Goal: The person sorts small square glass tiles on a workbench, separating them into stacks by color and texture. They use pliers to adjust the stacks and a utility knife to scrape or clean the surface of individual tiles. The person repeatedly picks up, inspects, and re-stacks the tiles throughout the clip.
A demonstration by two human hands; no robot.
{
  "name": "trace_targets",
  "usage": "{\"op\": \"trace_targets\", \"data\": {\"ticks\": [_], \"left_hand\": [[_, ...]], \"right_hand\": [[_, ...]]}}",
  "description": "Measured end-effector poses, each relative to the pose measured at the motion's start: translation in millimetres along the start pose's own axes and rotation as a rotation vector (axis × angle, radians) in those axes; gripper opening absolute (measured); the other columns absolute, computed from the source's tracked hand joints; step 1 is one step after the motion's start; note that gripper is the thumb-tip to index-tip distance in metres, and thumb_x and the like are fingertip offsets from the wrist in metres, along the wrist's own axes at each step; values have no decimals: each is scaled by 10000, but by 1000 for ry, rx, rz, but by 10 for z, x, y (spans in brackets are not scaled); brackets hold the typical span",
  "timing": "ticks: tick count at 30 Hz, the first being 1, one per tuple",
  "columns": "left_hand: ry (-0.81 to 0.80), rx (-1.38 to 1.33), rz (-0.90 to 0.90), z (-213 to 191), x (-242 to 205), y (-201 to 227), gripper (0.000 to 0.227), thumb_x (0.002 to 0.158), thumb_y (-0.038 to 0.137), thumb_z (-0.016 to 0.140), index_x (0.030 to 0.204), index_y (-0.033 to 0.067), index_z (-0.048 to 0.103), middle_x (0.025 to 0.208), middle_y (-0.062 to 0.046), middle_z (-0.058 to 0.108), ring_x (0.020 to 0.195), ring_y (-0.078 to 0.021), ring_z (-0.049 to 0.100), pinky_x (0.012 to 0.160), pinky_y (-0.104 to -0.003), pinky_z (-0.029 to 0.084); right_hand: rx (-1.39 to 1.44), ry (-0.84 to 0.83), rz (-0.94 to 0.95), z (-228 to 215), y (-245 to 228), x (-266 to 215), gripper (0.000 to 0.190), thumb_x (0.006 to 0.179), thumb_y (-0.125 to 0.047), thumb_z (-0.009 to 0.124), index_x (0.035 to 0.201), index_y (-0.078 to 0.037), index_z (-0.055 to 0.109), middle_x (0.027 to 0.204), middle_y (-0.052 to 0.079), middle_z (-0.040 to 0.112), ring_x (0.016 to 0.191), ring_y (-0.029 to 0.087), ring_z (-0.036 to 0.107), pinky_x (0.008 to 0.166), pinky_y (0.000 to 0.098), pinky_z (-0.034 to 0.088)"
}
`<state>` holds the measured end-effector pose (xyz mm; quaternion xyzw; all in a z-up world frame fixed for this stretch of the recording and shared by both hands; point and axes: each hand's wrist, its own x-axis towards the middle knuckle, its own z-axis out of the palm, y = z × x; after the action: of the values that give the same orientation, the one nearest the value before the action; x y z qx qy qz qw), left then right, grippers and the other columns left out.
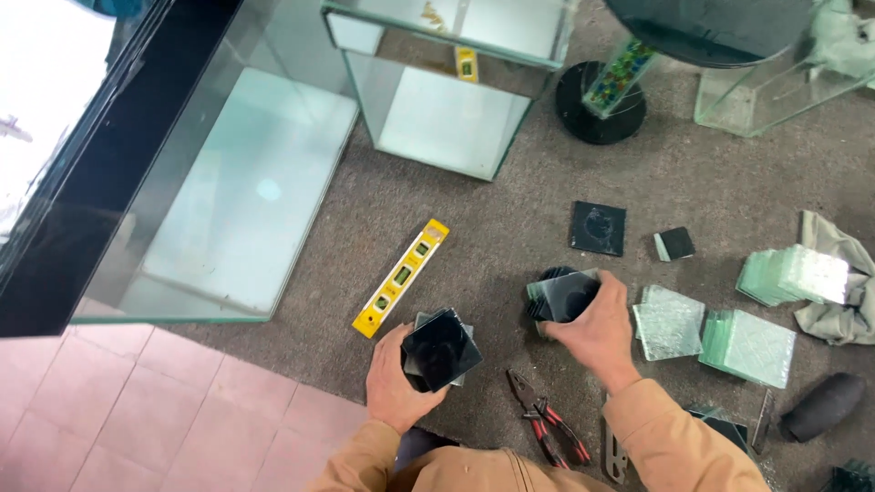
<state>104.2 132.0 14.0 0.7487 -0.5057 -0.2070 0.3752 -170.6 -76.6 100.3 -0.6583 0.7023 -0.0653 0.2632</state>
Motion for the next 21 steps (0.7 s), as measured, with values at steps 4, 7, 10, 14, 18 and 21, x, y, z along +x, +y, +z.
{"op": "trace_targets", "data": {"ticks": [4,7,10,14,18,21], "left_hand": [[-43,-30,12,-30,-8,-20,1147,603,383,1061,1573,86,526,1552,-185,632,1466,-388,577,1244,-523,459],[-58,-56,7,-67,7,24,1145,616,405,1049,1568,77,504,1548,-200,624,1456,-404,575,1239,-531,451],[-66,-67,-35,-80,17,72,1121,650,446,1013,1575,75,501,1559,-190,607,1453,-385,577,1244,-513,449],[-112,-38,-13,-61,-32,59,1238,638,407,1059,1619,28,406,1605,-249,543,1510,-429,515,1272,-547,423],[-77,-56,27,-10,-64,16,1187,701,381,1045,1625,11,399,1626,-251,541,1550,-422,496,1312,-530,394],[-51,-62,40,-1,-42,-10,1132,674,368,1039,1583,26,459,1586,-235,582,1513,-408,545,1281,-516,435]], "right_hand": [[51,32,-7,-24,-167,43,1327,573,-384,1058,1652,-17,378,1625,208,453,1482,400,508,1194,542,454],[81,-53,9,-250,-726,62,1299,627,-257,1087,1653,-46,318,1589,175,476,1427,377,572,1252,603,459],[30,-37,-21,-196,-952,311,1306,624,-328,1086,1642,-47,318,1608,170,431,1472,379,503,1259,588,411],[24,-44,-25,-50,-1055,566,1253,638,-364,1060,1621,-84,335,1599,144,415,1451,384,502,1146,623,483],[-48,-44,-91,89,-929,683,1324,662,-490,1051,1647,-36,290,1576,203,379,1409,461,520,1123,623,497],[-28,-36,-120,-225,-988,379,1280,756,-560,959,1702,-39,272,1652,258,301,1474,513,458,1213,659,412]]}}
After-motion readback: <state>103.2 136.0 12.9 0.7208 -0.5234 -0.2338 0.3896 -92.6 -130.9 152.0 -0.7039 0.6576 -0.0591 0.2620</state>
